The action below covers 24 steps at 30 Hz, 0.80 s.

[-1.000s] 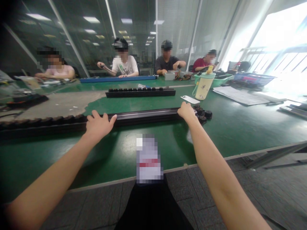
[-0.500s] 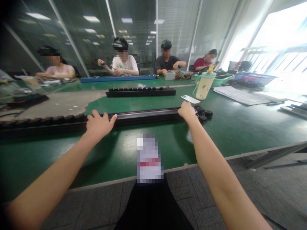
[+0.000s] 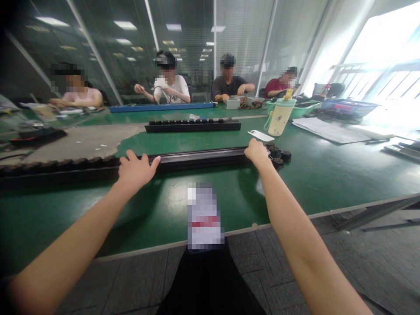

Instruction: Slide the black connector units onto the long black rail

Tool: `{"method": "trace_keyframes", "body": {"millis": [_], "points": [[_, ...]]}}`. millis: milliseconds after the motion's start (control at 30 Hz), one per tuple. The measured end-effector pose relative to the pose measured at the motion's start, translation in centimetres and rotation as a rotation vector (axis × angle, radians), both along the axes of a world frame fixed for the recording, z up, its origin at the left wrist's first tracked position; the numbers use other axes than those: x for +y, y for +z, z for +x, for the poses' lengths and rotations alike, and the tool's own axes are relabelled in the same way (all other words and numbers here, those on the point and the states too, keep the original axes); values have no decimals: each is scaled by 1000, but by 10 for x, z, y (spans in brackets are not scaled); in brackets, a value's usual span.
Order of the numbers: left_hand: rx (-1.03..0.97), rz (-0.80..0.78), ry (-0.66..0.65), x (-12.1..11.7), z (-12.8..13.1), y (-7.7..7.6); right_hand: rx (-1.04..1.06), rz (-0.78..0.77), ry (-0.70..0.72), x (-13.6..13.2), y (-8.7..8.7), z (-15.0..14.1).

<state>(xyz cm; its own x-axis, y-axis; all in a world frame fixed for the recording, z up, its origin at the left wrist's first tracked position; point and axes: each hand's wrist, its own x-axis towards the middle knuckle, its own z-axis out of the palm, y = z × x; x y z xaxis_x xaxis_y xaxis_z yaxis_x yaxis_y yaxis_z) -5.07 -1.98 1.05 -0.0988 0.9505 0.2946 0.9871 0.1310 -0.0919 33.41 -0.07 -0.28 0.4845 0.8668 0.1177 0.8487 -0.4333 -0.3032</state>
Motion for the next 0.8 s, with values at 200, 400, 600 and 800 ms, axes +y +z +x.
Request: {"method": "trace_keyframes", "body": {"millis": [200, 400, 600, 800], "points": [[-1, -10, 0, 1, -1, 0, 4, 11, -1, 1, -2, 1], [-23, -24, 7, -2, 2, 3, 5, 21, -1, 2, -4, 4], [-16, -18, 11, -4, 3, 4, 4, 25, -1, 2, -4, 6], [-13, -14, 10, -3, 2, 3, -4, 27, -4, 2, -5, 6]]}}
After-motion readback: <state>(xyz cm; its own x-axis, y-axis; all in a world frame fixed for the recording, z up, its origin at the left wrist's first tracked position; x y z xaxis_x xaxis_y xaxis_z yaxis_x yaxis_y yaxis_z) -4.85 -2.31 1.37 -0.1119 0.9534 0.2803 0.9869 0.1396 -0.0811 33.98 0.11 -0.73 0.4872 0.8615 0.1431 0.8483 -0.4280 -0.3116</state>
